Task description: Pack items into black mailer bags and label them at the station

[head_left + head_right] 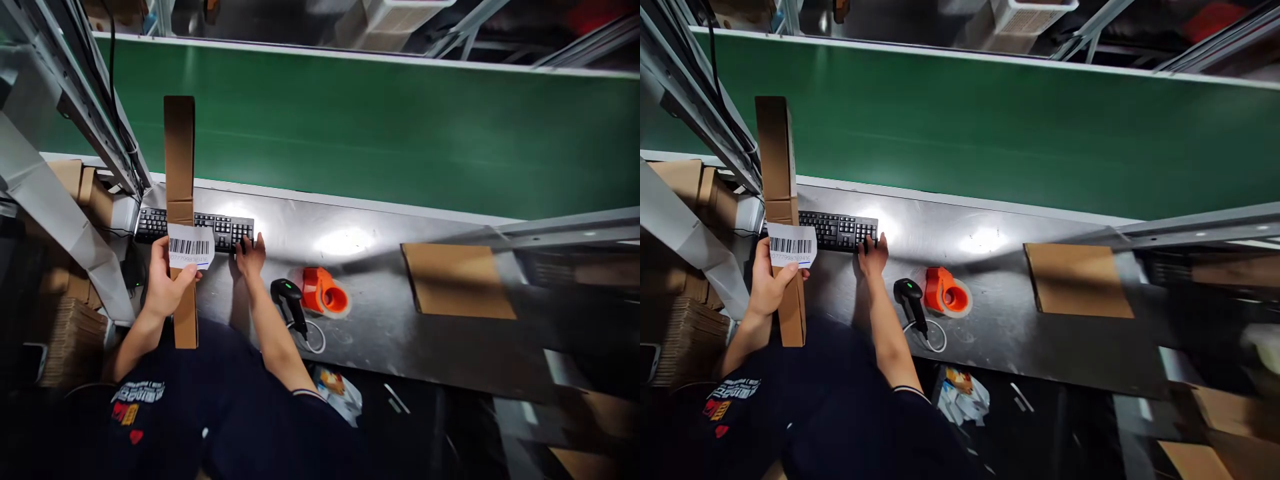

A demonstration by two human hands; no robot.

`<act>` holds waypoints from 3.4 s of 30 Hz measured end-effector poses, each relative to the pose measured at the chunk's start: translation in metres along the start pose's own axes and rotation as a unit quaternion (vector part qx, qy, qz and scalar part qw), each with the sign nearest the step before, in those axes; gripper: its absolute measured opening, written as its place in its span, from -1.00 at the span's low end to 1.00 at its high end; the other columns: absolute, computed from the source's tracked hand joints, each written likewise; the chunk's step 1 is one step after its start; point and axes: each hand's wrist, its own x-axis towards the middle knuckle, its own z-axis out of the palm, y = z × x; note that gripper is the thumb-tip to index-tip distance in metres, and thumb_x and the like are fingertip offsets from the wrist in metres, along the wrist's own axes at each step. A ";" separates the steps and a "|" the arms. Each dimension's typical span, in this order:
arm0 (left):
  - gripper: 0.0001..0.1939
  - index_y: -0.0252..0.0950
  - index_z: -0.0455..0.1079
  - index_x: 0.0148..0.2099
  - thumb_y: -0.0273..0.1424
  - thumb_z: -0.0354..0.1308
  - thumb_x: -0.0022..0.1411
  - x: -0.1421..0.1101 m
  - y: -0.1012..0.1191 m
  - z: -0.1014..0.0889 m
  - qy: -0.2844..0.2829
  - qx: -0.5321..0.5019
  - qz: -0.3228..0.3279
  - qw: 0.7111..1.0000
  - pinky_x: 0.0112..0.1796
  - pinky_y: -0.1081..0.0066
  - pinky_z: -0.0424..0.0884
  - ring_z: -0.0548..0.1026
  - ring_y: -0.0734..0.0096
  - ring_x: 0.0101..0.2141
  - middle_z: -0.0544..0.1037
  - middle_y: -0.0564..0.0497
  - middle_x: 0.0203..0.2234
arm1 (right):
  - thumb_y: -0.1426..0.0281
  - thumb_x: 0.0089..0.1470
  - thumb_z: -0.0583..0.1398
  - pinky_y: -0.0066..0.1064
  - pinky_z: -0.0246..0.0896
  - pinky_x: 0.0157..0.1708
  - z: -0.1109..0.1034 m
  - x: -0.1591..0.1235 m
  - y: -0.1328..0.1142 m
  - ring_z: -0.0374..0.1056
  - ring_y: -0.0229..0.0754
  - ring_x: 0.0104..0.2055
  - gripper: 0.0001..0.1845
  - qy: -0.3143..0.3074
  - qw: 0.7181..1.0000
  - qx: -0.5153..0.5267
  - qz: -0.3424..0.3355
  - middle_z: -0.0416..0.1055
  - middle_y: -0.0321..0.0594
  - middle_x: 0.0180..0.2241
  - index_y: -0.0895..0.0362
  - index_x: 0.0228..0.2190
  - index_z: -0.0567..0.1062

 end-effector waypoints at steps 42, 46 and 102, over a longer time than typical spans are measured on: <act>-0.29 -0.17 0.18 0.11 -0.04 0.51 0.13 0.001 -0.001 -0.006 0.002 -0.019 0.004 1.000 -0.45 0.34 0.63 0.62 0.38 -0.51 0.62 0.00 -0.17 | 0.19 0.40 0.10 0.21 0.06 0.45 0.002 -0.027 0.005 0.02 0.19 0.51 -0.47 -0.015 0.999 0.001 -0.041 0.10 0.08 0.48 0.05 0.29 0.45; -0.30 -0.17 0.19 0.09 -0.04 0.51 0.13 0.003 -0.002 -0.007 0.001 -0.014 0.014 1.000 -0.46 0.36 0.61 0.63 0.36 -0.49 0.62 -0.01 -0.18 | 0.20 0.39 0.13 0.20 0.06 0.45 0.003 -0.029 -0.011 0.01 0.22 0.51 -0.49 -0.013 0.999 -0.004 -0.039 0.10 0.11 0.47 0.08 0.26 0.50; -0.35 -0.17 0.19 0.09 -0.09 0.45 0.13 0.000 0.000 -0.003 0.008 -0.038 -0.013 0.999 -0.40 0.33 0.59 0.59 0.39 -0.48 0.61 0.04 -0.23 | 0.17 0.44 0.02 0.30 -0.21 0.53 -0.075 0.060 -0.159 0.01 0.13 0.55 -0.42 0.061 0.984 0.039 -0.162 0.21 0.07 0.44 0.03 0.37 0.37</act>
